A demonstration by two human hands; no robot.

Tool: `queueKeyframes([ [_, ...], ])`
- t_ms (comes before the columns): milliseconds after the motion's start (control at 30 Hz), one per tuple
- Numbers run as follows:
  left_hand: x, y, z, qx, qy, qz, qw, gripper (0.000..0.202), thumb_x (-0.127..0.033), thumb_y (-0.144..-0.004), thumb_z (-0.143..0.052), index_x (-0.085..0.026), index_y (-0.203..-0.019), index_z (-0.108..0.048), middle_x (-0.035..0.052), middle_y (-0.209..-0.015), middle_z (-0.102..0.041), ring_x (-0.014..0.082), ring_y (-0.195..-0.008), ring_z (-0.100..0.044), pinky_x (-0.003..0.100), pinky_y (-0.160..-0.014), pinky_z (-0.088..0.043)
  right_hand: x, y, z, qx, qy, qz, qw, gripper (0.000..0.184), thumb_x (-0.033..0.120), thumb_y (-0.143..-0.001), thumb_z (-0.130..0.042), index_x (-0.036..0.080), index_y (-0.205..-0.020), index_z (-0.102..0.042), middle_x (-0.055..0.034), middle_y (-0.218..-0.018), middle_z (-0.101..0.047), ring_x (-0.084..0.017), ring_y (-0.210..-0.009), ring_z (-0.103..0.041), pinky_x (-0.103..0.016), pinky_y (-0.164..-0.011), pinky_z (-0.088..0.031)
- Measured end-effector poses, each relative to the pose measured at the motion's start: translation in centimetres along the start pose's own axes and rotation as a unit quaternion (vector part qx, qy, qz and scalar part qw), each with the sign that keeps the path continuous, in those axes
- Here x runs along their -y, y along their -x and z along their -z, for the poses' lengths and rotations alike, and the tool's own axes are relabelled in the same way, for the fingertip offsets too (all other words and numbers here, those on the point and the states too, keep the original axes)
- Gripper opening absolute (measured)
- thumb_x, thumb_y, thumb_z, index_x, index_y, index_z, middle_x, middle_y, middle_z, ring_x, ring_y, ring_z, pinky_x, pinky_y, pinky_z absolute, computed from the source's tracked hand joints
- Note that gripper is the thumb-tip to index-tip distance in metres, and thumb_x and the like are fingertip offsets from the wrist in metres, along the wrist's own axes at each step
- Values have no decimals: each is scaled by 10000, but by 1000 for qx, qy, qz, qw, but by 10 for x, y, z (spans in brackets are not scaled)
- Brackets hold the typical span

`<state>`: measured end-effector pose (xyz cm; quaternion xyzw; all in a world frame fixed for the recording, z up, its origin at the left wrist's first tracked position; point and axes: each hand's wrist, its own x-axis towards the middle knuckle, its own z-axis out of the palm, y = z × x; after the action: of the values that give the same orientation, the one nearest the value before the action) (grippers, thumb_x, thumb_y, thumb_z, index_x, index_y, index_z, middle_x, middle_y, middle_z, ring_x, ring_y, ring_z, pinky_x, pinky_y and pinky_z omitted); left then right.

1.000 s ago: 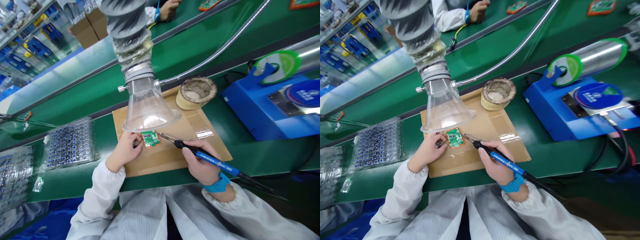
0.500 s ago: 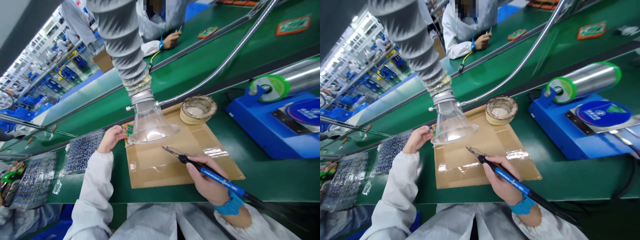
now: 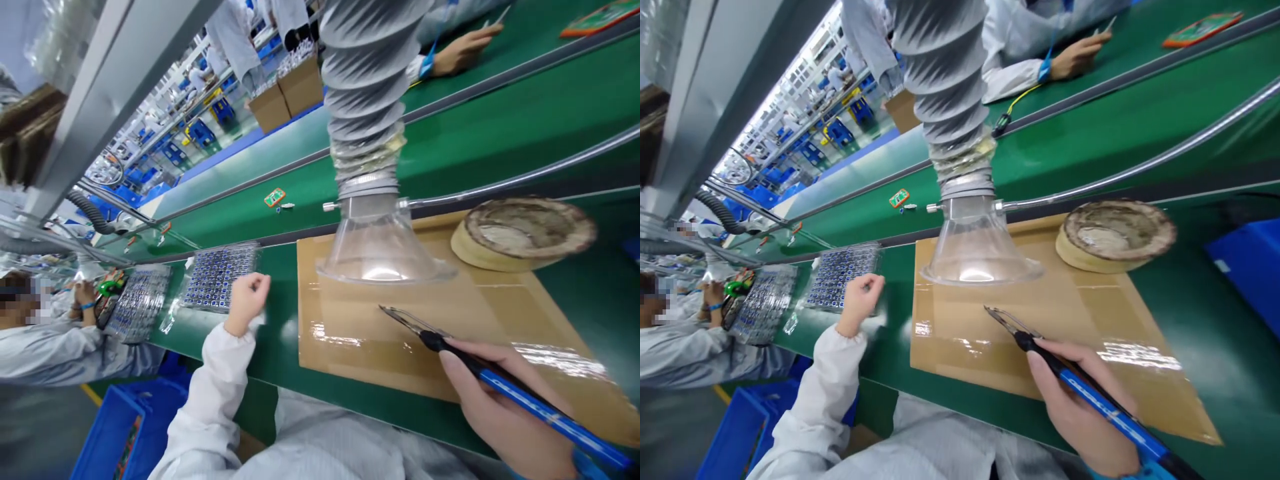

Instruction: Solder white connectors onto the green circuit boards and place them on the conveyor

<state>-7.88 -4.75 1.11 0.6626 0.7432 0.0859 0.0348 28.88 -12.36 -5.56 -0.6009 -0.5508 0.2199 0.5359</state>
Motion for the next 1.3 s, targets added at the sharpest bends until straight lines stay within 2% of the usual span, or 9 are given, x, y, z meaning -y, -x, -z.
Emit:
queueKeyframes([
  [167,83,-35,36,-41,-113,73,990,419,-138,-932,-445,-142,-1278,-682,156,-1138,-653,278,-1125,-612,387,-1014,-472,4,-2,-2,-4,-4,12,1000,68,387,-863,-756,343,-887,-710,-52,-812,-770,-267,-688,-771,-346,-546,-588],
  [300,102,-57,34,13,-158,65,985,357,-150,-890,-510,-184,-1169,-730,160,-1241,-597,314,-1231,-547,422,-1076,-444,1,-1,-6,-8,-5,28,1000,63,351,-833,-776,341,-862,-721,-57,-814,-776,-276,-698,-768,-364,-538,-572],
  [600,105,-88,38,79,-193,54,976,157,-169,-756,-608,-158,-849,-734,191,-1196,-630,376,-1225,-516,500,-1049,-418,-8,5,-12,-15,10,33,999,244,484,-871,-709,241,-856,-725,-45,-807,-771,-233,-701,-746,-327,-617,-586],
  [767,100,-79,51,50,-165,39,984,110,-149,-771,-590,-147,-750,-699,217,-1166,-674,396,-1219,-552,529,-1054,-411,-7,3,-11,-12,-3,42,999,237,484,-868,-714,247,-858,-725,-37,-799,-771,-236,-685,-743,-322,-606,-588],
  [900,70,-59,52,13,-104,24,994,201,-188,-895,-515,-149,-897,-712,169,-981,-731,321,-1019,-664,467,-974,-474,-10,3,-12,-11,7,22,1000,293,534,-856,-707,242,-864,-729,-45,-821,-776,-242,-703,-745,-329,-618,-584],
  [1000,18,-35,26,15,15,-20,1000,225,-311,-972,-510,-198,-986,-705,57,-891,-750,195,-829,-686,315,-807,-523,-6,4,-15,-19,14,-16,1000,336,571,-832,-713,239,-878,-732,-44,-794,-765,-233,-645,-719,-335,-586,-563],
  [1067,-27,-17,-3,60,279,-74,955,215,-380,-908,-649,-177,-872,-711,50,-824,-745,175,-764,-672,289,-729,-516,1,4,-17,-30,15,-43,998,366,588,-811,-719,233,-900,-731,-52,-811,-765,-240,-677,-726,-339,-613,-567],
  [1167,-91,5,-43,157,553,-67,815,416,-509,-712,-855,-132,-760,-685,80,-782,-747,173,-727,-680,298,-718,-530,9,4,-20,-38,16,-73,996,412,589,-794,-722,212,-961,-734,-91,-948,-782,-286,-879,-755,-364,-766,-590],
  [1300,-139,16,-68,235,721,-23,651,559,-564,-563,-945,-118,-717,-645,163,-899,-786,246,-890,-756,380,-871,-567,9,1,-24,-17,12,-134,991,480,605,-827,-701,211,-1099,-740,-83,-933,-782,-287,-877,-754,-393,-817,-586],
])
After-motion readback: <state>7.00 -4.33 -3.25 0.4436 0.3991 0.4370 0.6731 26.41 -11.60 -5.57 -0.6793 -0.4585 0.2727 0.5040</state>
